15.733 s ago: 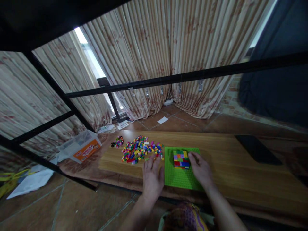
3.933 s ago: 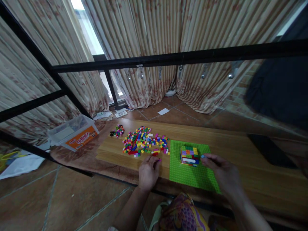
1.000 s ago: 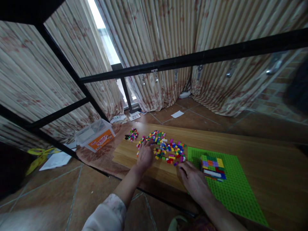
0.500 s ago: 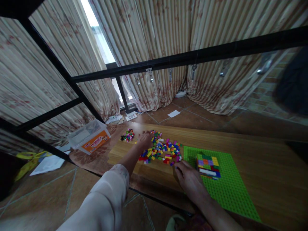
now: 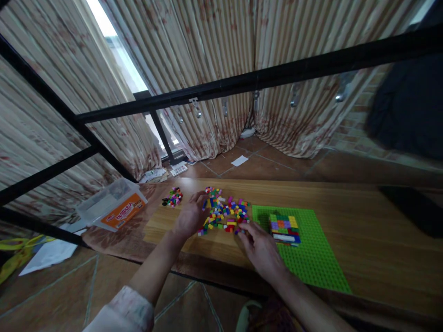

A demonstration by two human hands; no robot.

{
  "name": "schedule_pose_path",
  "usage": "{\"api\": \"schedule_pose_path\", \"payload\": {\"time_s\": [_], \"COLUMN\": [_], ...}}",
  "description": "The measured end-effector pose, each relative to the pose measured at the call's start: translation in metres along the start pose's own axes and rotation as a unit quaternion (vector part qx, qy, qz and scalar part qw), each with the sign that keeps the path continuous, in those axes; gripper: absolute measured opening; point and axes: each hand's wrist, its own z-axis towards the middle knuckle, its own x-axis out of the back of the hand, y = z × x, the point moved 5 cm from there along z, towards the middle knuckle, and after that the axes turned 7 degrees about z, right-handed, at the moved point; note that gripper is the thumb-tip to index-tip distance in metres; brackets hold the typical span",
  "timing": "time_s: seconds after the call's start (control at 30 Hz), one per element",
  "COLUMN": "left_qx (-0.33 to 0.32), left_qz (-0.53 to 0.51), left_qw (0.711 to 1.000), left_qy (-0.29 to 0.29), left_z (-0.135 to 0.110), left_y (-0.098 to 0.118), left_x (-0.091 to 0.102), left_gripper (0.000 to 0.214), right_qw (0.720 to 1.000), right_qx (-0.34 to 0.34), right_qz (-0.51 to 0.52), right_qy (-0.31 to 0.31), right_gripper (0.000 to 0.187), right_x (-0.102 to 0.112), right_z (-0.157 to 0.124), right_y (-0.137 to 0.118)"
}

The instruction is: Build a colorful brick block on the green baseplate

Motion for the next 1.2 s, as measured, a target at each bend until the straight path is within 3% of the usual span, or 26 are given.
{"api": "schedule_pose_path", "payload": {"time_s": [0.07, 0.17, 0.3, 0.4, 0.47, 0.63, 0.87, 0.93, 1.03, 1.2], "left_qx": [-0.003, 0.004, 0.072, 0.166, 0.210, 0.254, 0.286, 0.305, 0.329, 0.317], "left_qz": [-0.062, -0.153, -0.323, -0.488, -0.545, -0.582, -0.629, -0.630, -0.606, -0.501], "left_qw": [0.998, 0.988, 0.943, 0.856, 0.811, 0.772, 0.723, 0.714, 0.724, 0.803], "left_qy": [0.019, 0.030, 0.047, 0.042, 0.033, 0.020, -0.009, 0.004, 0.030, 0.056], "left_z": [-0.018, -0.041, -0.055, -0.059, -0.062, -0.065, -0.067, -0.068, -0.072, -0.081], "left_y": [0.021, 0.055, 0.082, 0.087, 0.088, 0.089, 0.095, 0.093, 0.086, 0.075], "left_x": [0.003, 0.004, 0.002, -0.006, -0.011, -0.020, -0.026, -0.029, -0.035, -0.050], "left_gripper": [0.031, 0.032, 0.029, 0.027, 0.025, 0.019, 0.022, 0.023, 0.024, 0.023], "right_qw": [0.996, 0.968, 0.952, 0.953, 0.952, 0.938, 0.869, 0.869, 0.894, 0.948], "right_qx": [-0.046, -0.102, -0.109, -0.112, -0.116, -0.162, -0.276, -0.285, -0.266, -0.182], "right_qz": [0.081, 0.228, 0.285, 0.282, 0.283, 0.307, 0.410, 0.404, 0.361, 0.260], "right_qy": [0.013, 0.025, 0.005, 0.006, 0.002, -0.006, -0.037, -0.025, -0.007, 0.024], "right_gripper": [0.023, 0.030, 0.014, 0.012, 0.011, 0.016, 0.028, 0.030, 0.028, 0.026], "right_x": [0.000, -0.003, -0.003, 0.002, 0.003, 0.000, -0.003, -0.001, 0.010, 0.060], "right_z": [0.002, 0.004, 0.003, 0.001, 0.000, -0.004, -0.012, -0.012, -0.010, -0.009], "right_y": [-0.001, 0.000, -0.002, -0.006, -0.008, -0.007, -0.002, 0.000, 0.000, -0.004]}}
